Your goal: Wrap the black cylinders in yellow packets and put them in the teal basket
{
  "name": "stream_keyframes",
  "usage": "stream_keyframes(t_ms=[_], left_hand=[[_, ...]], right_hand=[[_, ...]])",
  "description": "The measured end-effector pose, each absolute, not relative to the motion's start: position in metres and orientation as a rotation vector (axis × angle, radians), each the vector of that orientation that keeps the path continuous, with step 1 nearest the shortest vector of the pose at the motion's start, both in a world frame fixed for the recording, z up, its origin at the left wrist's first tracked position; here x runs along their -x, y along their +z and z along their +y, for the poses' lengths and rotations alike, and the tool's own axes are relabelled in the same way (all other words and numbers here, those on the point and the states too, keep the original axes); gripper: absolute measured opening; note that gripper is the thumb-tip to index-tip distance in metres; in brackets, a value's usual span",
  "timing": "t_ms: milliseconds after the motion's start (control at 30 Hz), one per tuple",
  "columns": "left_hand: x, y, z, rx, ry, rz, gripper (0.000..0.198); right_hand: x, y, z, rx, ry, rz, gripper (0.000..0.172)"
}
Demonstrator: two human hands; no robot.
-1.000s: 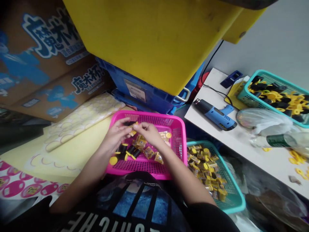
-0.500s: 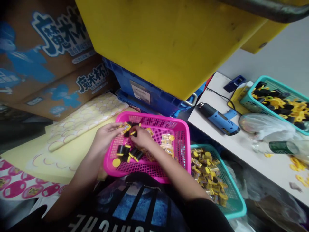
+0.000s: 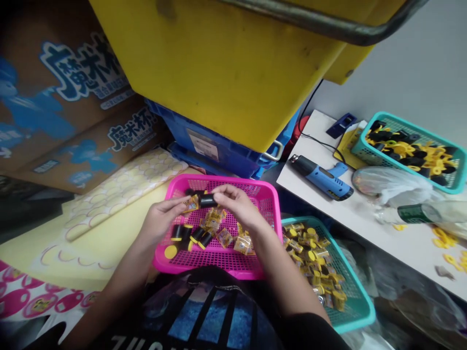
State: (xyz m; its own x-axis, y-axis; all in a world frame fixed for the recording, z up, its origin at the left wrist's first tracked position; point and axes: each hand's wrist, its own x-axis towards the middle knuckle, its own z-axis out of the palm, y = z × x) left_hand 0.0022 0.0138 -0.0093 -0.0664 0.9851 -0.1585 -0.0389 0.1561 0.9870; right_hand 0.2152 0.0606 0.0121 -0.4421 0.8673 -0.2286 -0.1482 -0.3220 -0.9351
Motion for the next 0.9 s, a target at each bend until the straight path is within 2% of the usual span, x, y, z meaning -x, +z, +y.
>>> stream_keyframes(t_ms=[267,533,800,900], left_hand=[[-0.01,-0.005,0.01,-0.96,1.134,1.27,0.041],[-0.012,-0.004,0.017,-1.159,1.003,1.197,0.033],[-0.024,0.007,0.014,-1.101,0.959,1.189,0.041],[-0.031,0.005,0.011,-1.129,1.035,1.172,0.036]], right_hand=[[-0.223,0.003,0.059,1.072,1.812,-1.298,0.03],[-0.228,0.002,0.055,1.164,1.895,-1.208,0.037],[-0.208,-0.011,0.04,1.024,1.764,-1.081,0.033],[-0.203,-0.014,0.033,0.963,1.762,-1.057,0.033]])
